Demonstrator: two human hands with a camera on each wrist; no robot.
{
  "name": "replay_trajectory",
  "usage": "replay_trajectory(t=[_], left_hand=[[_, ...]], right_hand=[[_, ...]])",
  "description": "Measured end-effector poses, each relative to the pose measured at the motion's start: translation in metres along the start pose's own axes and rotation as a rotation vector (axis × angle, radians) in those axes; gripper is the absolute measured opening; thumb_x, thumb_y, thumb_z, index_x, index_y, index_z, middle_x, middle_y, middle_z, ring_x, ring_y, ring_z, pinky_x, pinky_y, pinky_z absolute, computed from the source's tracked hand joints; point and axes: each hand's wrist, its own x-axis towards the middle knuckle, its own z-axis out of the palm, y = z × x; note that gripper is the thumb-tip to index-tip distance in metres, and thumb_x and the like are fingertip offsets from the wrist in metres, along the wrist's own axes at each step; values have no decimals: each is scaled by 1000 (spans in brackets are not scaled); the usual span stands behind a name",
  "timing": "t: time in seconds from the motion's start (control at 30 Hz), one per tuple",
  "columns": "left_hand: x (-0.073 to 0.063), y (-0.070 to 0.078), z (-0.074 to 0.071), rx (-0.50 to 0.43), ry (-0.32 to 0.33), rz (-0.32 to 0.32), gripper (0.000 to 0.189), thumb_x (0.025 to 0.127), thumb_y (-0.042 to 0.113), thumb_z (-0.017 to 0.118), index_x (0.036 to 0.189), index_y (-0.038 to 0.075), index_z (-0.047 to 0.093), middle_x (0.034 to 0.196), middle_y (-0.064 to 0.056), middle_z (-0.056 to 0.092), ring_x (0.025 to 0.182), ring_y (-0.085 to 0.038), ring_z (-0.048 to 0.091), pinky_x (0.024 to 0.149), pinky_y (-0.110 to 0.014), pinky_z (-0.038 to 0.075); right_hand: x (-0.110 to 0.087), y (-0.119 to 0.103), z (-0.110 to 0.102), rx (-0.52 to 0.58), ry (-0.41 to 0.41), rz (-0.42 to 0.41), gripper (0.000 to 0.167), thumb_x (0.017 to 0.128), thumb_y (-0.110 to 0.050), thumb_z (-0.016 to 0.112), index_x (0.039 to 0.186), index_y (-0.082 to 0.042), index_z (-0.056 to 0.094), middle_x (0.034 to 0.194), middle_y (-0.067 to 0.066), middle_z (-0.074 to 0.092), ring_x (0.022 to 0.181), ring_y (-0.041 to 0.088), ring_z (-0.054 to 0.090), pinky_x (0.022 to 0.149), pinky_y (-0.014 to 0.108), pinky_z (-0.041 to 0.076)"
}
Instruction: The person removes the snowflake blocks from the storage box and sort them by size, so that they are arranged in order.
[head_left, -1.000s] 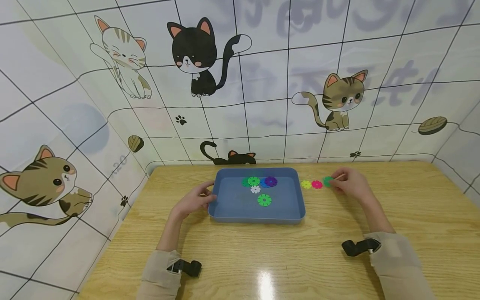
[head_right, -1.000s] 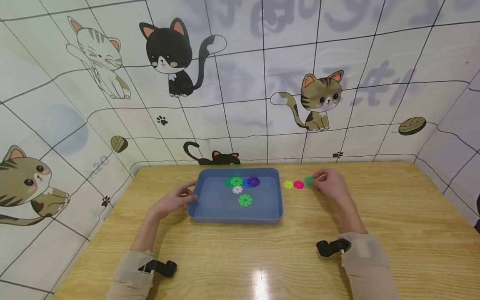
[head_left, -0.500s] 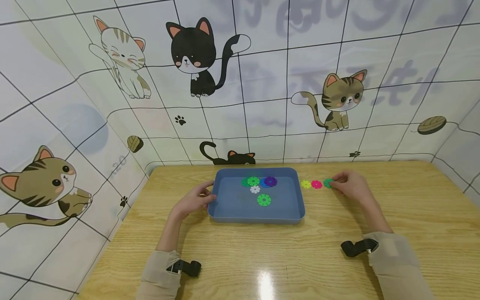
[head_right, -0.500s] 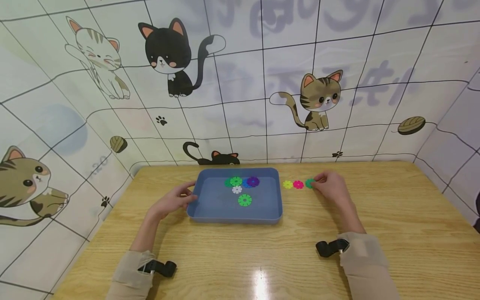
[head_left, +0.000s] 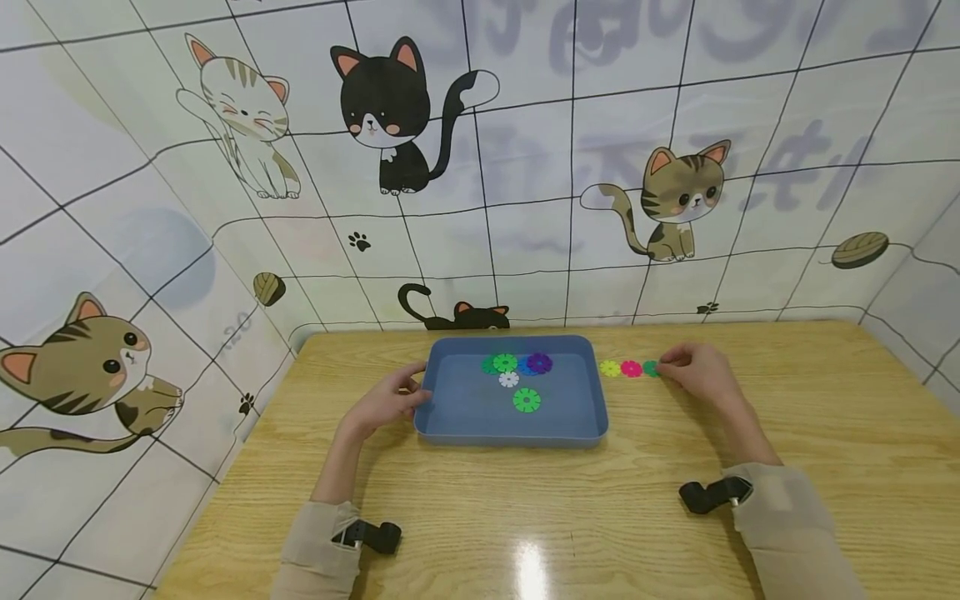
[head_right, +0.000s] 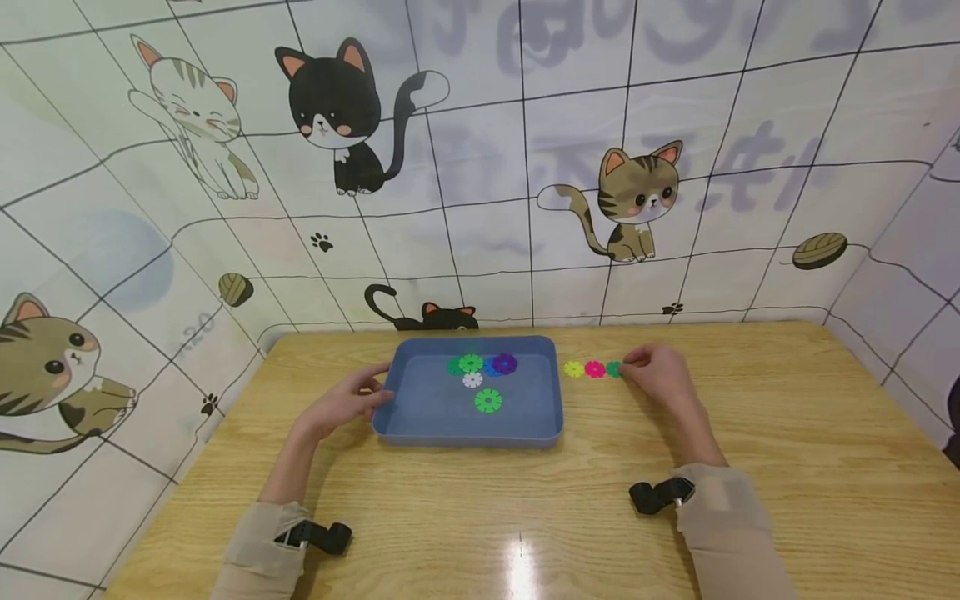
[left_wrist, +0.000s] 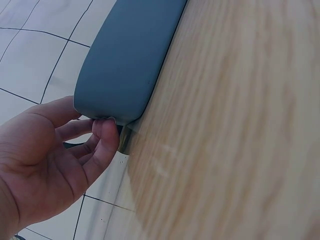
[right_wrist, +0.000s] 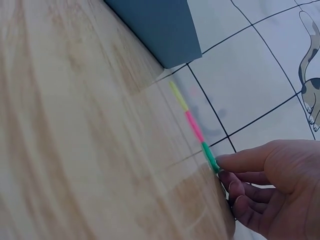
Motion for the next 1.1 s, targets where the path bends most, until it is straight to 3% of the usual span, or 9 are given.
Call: replay_trajectory(t=[0.3, 0.5, 0.9, 1.1], left_hand=[[-1, 2, 1, -1, 1, -19, 66, 103, 11, 58, 158, -2, 25, 102, -15, 54, 70, -24, 55, 70, -35, 50], [-1, 2, 1, -1, 1, -15, 66, 103, 11, 58, 158, -3, 25, 101, -14, 54, 70, -24, 55, 71, -36, 51], [-1, 0, 1, 5, -2, -10, 66, 104, 12, 58, 158, -2, 24, 102, -15, 54, 70, -23, 55, 72, -36, 51], [-1, -1, 0, -1, -3, -2, 66, 104, 12, 57, 158, -3, 23, 102, -15, 54, 71, -23, 55, 71, -35, 51]], right_hand=[[-1, -3, -4, 138, -58, 40, 37, 100, -19, 63, 119, 13, 63, 99, 20, 68, 75, 19, 61, 62, 29, 53], [-5, -14, -5, 136, -21, 27, 42, 102, -27, 61, 124, 8, 64, 105, 21, 65, 84, 24, 60, 67, 27, 50], [-6, -41, -5, 169, -42, -20, 47, 103, -37, 58, 129, 2, 62, 113, 23, 65, 91, 33, 64, 74, 39, 54], [-5, -56, -2, 180, -48, -74, 44, 102, -35, 61, 128, 2, 64, 112, 22, 67, 92, 33, 65, 72, 38, 54]])
